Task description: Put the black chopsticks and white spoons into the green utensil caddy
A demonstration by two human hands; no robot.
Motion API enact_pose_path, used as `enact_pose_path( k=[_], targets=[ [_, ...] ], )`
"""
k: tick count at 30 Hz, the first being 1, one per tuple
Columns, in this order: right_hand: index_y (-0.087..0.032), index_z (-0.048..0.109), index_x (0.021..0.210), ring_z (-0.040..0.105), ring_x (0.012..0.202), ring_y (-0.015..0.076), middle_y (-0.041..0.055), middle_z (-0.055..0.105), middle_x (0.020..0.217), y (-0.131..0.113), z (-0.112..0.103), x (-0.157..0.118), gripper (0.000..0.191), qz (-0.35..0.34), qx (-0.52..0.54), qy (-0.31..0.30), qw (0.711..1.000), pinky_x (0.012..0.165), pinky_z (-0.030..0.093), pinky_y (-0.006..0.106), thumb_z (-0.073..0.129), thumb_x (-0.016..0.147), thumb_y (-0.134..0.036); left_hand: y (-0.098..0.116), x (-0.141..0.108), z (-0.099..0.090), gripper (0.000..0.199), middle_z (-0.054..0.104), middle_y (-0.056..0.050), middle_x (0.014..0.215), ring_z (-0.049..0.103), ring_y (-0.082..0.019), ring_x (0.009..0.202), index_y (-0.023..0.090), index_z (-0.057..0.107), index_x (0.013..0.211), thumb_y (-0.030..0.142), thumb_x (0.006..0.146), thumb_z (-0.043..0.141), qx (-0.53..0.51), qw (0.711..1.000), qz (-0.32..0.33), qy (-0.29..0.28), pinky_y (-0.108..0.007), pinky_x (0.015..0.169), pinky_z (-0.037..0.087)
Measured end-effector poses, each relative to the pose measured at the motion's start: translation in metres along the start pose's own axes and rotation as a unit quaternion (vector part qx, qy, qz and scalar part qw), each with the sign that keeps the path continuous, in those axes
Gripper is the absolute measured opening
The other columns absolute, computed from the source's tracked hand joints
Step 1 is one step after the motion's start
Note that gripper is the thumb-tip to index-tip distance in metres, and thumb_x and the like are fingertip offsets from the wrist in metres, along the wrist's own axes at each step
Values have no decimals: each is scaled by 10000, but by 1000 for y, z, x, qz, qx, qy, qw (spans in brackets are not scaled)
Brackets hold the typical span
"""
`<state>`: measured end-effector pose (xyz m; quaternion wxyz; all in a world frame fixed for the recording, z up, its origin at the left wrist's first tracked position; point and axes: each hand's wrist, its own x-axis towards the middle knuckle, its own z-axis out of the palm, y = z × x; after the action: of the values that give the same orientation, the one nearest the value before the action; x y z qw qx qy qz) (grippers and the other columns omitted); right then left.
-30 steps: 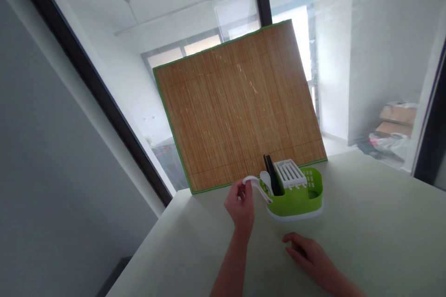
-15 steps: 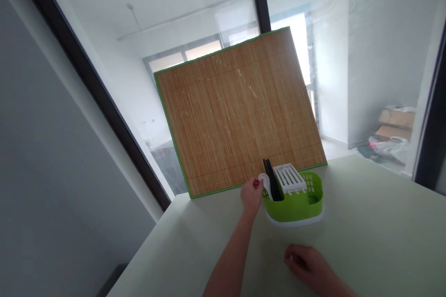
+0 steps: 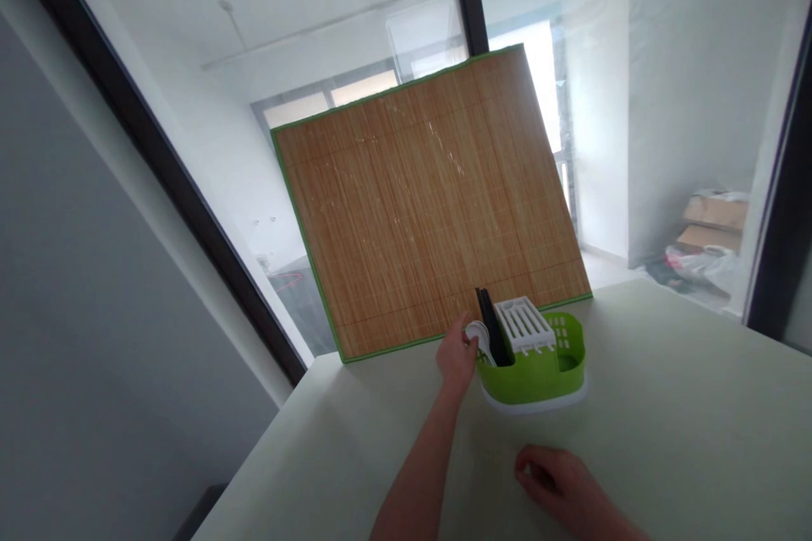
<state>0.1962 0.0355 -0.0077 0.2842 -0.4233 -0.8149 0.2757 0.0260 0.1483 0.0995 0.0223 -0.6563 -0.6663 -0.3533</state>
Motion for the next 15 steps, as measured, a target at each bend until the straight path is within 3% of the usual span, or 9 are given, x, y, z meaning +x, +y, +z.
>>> enact_pose_path(
  k=[5,9,12,15],
  targets=[
    [-229,639,834,490,542,102,-33,575,586,-1,0,1,181,0,-2,2,1000,532,315,207,474,810,-301,-3,2,-5,410,610,-22,841,554,-156,749,282,518,1229,287,819,513,7,1000,24,-18,-230,624,338],
    [-230,639,829,495,539,102,-33,579,583,-1,-1,1,176,6,-6,2,1000,529,312,205,476,811,-294,-1,-12,-18,484,589,-22,829,542,-145,738,220,453,1276,372,819,503,-43,999,2,34,-230,646,359],
    [-232,638,823,501,537,103,-31,588,583,2,0,2,178,7,-14,5,1000,528,312,206,473,817,-298,-5,-52,-20,365,559,14,719,515,-115,634,203,524,1146,406,863,416,-123,990,-24,65,-215,613,365],
    [-233,636,815,529,569,112,-19,616,624,4,3,1,187,1,-25,13,1000,550,333,209,464,825,-305,-18,-110,-8,296,546,18,623,490,-105,563,203,598,841,393,881,375,-147,989,4,-12,-208,563,348]
  ],
)
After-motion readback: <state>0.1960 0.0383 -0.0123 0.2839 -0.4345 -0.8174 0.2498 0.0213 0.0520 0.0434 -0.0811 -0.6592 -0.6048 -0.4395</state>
